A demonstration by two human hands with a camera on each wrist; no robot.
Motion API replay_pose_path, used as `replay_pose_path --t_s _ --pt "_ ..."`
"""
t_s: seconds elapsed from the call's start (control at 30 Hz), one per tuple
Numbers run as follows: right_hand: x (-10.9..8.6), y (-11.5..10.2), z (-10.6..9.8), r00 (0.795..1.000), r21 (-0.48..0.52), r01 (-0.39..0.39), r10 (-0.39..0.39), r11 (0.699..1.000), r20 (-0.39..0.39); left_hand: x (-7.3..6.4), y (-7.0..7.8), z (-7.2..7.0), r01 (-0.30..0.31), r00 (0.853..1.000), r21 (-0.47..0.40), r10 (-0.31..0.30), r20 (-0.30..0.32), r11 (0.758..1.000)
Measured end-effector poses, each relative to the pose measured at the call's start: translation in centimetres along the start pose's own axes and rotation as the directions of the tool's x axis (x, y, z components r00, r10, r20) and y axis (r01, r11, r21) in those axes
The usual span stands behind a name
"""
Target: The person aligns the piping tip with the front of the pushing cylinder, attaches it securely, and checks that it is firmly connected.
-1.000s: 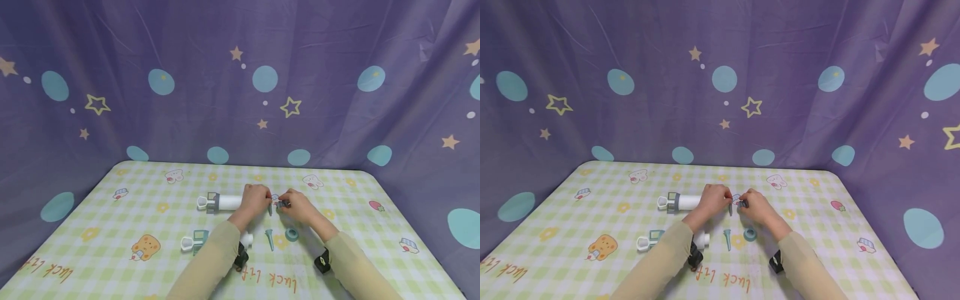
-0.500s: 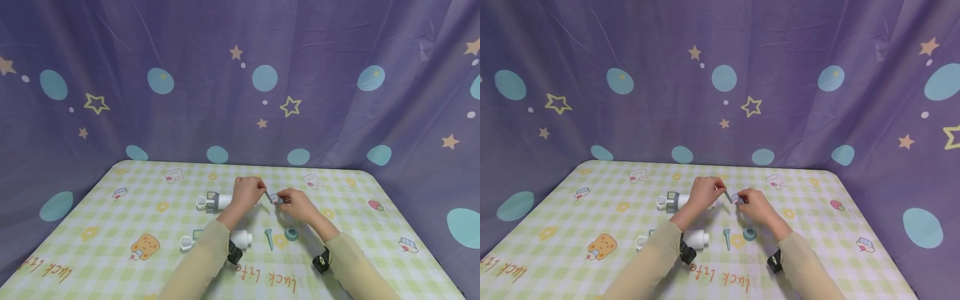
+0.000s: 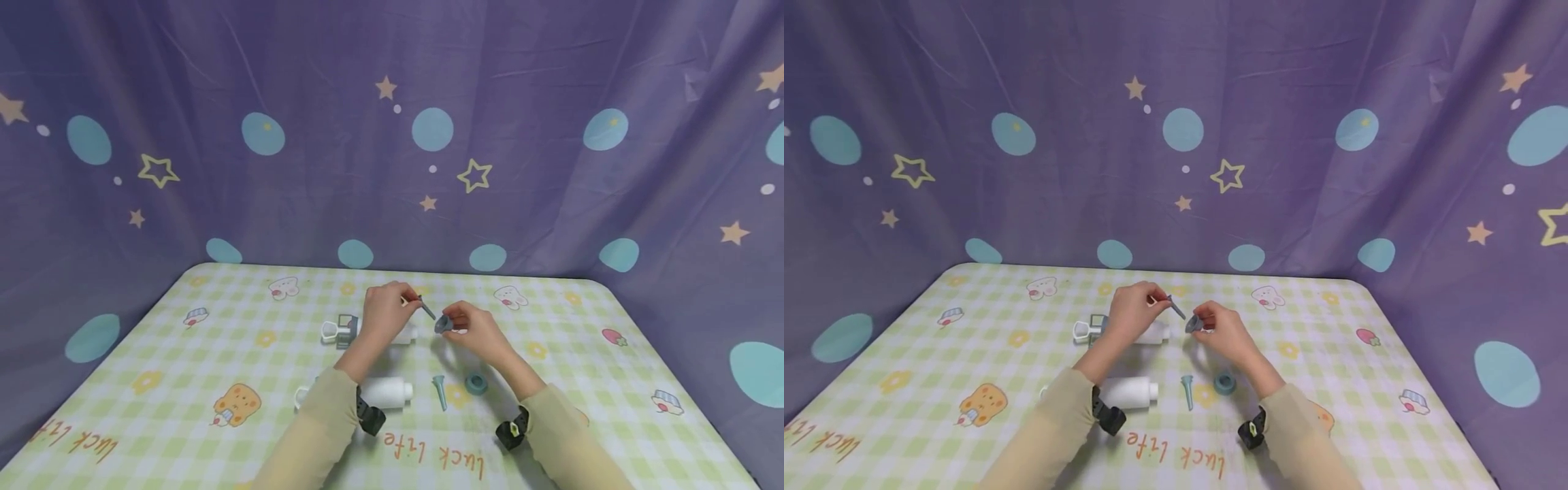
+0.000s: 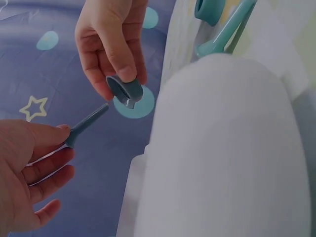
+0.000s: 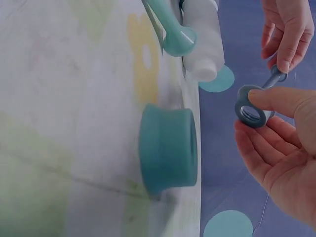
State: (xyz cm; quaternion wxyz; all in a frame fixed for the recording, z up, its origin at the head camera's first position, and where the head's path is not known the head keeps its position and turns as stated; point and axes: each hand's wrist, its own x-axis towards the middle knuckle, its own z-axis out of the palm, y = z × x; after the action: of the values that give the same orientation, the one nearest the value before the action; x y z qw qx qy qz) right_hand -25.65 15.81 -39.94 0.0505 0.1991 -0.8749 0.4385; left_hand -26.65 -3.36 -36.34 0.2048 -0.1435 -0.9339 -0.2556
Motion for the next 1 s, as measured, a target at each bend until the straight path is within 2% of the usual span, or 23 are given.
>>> replay_pose_path --t_s 0.23,0.5,0.7,1.0 --pt "0.3 -0.5 0.4 1.000 0.031 -0.004 0.005 1.000 -0.031 -0.6 -0.6 -0.7 0.016 1.000 -0.042 -0.016 0.006 0.999" --pt "0.6 -1.0 1.2 0.994 0.131 -0.058 0.069 0.990 -0.079 -1.1 -0.6 -1.1 0.031 1.000 -0.084 -0.031 0.005 0.996" --pt "0.7 -1.1 1.8 0.988 0.175 -0.106 0.124 0.979 -0.097 -1.3 -0.5 -0.8 0.023 1.000 -0.103 -0.022 0.009 0.994" --pt "0.7 -1.1 2.1 0.985 0.202 -0.127 0.148 0.971 -0.094 -1.4 -0.3 -0.2 0.004 1.000 -0.086 -0.005 -0.004 0.996"
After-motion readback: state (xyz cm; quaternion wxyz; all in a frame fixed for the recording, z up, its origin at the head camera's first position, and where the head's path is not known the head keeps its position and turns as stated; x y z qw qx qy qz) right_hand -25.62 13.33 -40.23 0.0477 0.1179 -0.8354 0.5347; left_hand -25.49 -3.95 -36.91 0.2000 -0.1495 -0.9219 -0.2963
